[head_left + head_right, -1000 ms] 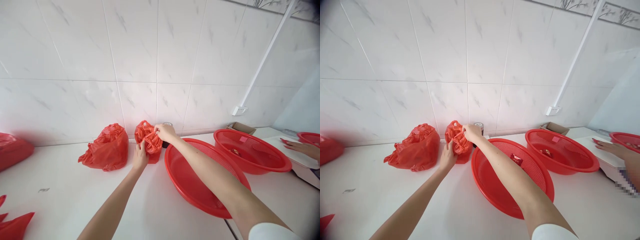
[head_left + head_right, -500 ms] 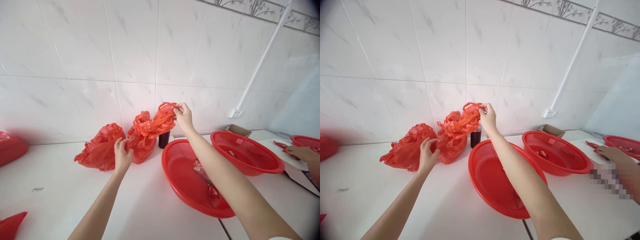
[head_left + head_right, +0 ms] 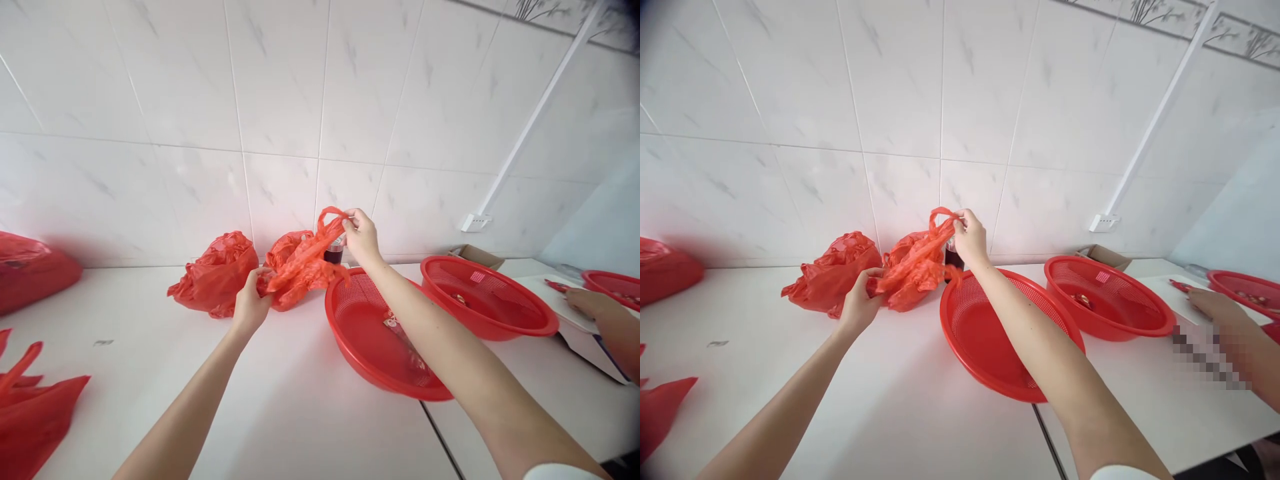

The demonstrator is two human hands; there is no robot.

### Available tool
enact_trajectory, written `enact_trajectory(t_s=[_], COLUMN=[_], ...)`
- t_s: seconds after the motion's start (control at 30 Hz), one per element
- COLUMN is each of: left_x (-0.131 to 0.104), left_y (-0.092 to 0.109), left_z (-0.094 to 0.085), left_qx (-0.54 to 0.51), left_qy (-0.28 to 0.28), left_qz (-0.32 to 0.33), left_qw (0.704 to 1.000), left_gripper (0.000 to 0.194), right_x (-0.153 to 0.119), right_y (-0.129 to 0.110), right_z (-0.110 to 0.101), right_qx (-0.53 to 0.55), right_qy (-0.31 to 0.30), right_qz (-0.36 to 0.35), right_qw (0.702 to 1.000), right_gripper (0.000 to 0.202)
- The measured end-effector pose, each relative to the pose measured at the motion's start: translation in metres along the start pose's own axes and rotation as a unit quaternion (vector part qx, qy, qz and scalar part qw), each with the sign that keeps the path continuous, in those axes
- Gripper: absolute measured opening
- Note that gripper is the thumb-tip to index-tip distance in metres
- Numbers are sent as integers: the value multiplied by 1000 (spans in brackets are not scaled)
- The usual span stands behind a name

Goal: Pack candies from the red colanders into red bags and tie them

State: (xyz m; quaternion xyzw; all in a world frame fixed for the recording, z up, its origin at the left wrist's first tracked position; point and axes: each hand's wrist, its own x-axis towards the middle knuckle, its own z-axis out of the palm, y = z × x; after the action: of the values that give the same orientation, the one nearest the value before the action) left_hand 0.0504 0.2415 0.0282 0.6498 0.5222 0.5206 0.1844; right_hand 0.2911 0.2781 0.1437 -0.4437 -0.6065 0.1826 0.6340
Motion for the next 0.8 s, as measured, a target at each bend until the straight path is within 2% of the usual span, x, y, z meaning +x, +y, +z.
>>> enact_trajectory(t_s=[0.1,0.3,0.37,0.47,0.6,0.7,0.8], left_x=[15,47,49,47,55,73,87], left_y=[-6,4,3,-10,-37,-45,-33], left_z=[1,8,13,28,54,63,55], left_qx=[24,89,124,187,261,296,308], left_qy=[11,34,9,-77,-182,-201,-191], left_qz=[5,49,79,120,118,100,85], left_qw=[1000,994,989,972,941,928,928], left_gripper=[39,39,47,59,43,35,33], right_x=[20,44,50,54,46,35,25], right_y=[4,3,2,0,-9,-23,-37], right_z=[-14,-36,-43,-50,-48,-41,-34], right_qx=[18,75,94,133,140,136,151], right_qy=[73,150,168,184,150,97,51], right_qz=[-4,3,7,2,-1,-18,-34], right_qw=[997,986,981,974,979,986,987], right_gripper=[5,8,7,6,7,9,11])
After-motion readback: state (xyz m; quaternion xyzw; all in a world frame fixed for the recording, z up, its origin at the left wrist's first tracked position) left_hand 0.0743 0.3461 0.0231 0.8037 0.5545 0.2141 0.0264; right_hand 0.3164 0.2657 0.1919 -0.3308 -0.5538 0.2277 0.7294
